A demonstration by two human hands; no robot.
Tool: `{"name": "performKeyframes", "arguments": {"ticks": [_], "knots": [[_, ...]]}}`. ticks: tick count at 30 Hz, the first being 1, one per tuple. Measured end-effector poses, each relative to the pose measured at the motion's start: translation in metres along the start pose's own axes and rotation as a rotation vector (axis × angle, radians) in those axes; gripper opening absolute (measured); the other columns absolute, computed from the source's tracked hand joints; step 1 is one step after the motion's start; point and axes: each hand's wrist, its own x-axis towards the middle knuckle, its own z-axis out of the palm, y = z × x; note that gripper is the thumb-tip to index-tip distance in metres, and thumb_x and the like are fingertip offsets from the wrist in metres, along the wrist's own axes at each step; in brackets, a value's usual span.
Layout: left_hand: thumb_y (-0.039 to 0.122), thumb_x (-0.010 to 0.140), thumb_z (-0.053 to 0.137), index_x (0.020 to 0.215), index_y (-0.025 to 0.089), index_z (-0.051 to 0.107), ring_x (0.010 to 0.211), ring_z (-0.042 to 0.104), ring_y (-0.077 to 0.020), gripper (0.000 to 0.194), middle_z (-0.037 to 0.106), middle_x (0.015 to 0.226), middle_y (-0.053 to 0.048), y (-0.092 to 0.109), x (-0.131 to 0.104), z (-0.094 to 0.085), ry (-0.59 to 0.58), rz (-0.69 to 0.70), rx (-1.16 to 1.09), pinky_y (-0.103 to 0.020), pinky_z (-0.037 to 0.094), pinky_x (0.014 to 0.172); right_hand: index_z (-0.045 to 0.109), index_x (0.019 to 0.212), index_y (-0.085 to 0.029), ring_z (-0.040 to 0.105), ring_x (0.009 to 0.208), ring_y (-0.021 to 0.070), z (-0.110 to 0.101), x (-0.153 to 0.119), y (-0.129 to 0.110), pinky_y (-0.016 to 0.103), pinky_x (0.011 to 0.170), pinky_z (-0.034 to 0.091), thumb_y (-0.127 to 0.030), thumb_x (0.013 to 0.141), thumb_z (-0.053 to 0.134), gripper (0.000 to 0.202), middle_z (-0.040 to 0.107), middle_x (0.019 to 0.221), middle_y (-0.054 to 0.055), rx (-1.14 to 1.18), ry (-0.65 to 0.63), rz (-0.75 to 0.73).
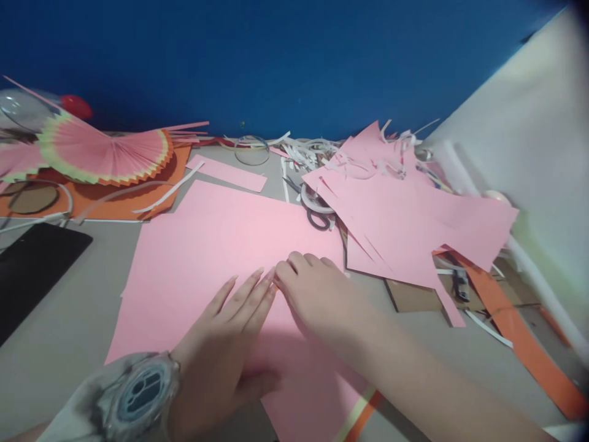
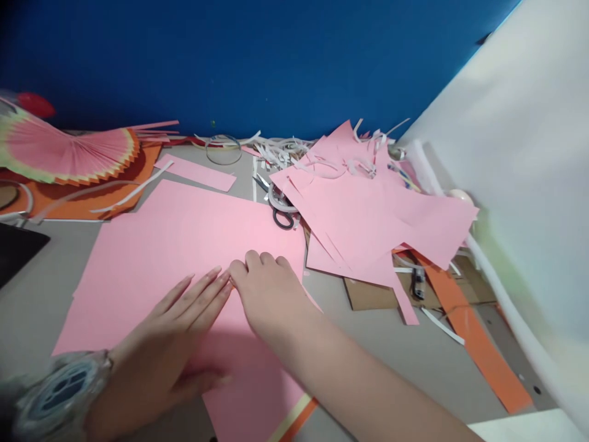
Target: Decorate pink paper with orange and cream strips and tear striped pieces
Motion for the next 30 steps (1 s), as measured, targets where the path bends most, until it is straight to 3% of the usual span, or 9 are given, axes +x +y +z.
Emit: {"name": "performKeyframes", "arguments": {"ticks": [13, 17, 30], "knots": [[0.049, 0.075, 0.050, 0.140, 0.007, 0.019, 0.134, 0.017, -0.0274, 0.083, 0.019, 0.146, -0.012, 0.003, 0.004, 0.002, 0.012, 0.000, -0.055, -0.045, 0.019, 0.107, 0.054, 0.082, -0.017, 0.049, 0.067, 0.0182, 0.003, -0.007, 0.010, 0.031, 0.062, 0.030, -0.015, 0.086, 0.040, 0.015, 0.055, 0.076, 0.003, -0.047, 0.151, -0.069], [0.050, 0.074, 0.051, 0.139, 0.007, 0.020, 0.134, 0.016, -0.0270, 0.083, 0.019, 0.146, -0.012, 0.003, 0.002, 0.003, 0.008, 0.008, -0.042, -0.045, 0.018, 0.107, 0.054, 0.078, -0.017, 0.051, 0.069, 0.0208, 0.006, -0.007, 0.004, 0.033, 0.063, 0.026, -0.018, 0.084, 0.041, 0.014, 0.056, 0.072, 0.004, -0.113, 0.265, -0.038], [0.048, 0.076, 0.050, 0.139, 0.007, 0.020, 0.134, 0.017, -0.0271, 0.081, 0.019, 0.146, -0.012, 0.003, 0.003, 0.003, 0.017, 0.001, -0.038, -0.045, 0.019, 0.107, 0.053, 0.075, -0.016, 0.053, 0.063, 0.0193, 0.005, -0.007, 0.001, 0.031, 0.060, 0.025, -0.022, 0.087, 0.036, 0.022, 0.058, 0.065, 0.005, -0.154, 0.322, 0.126]]}}
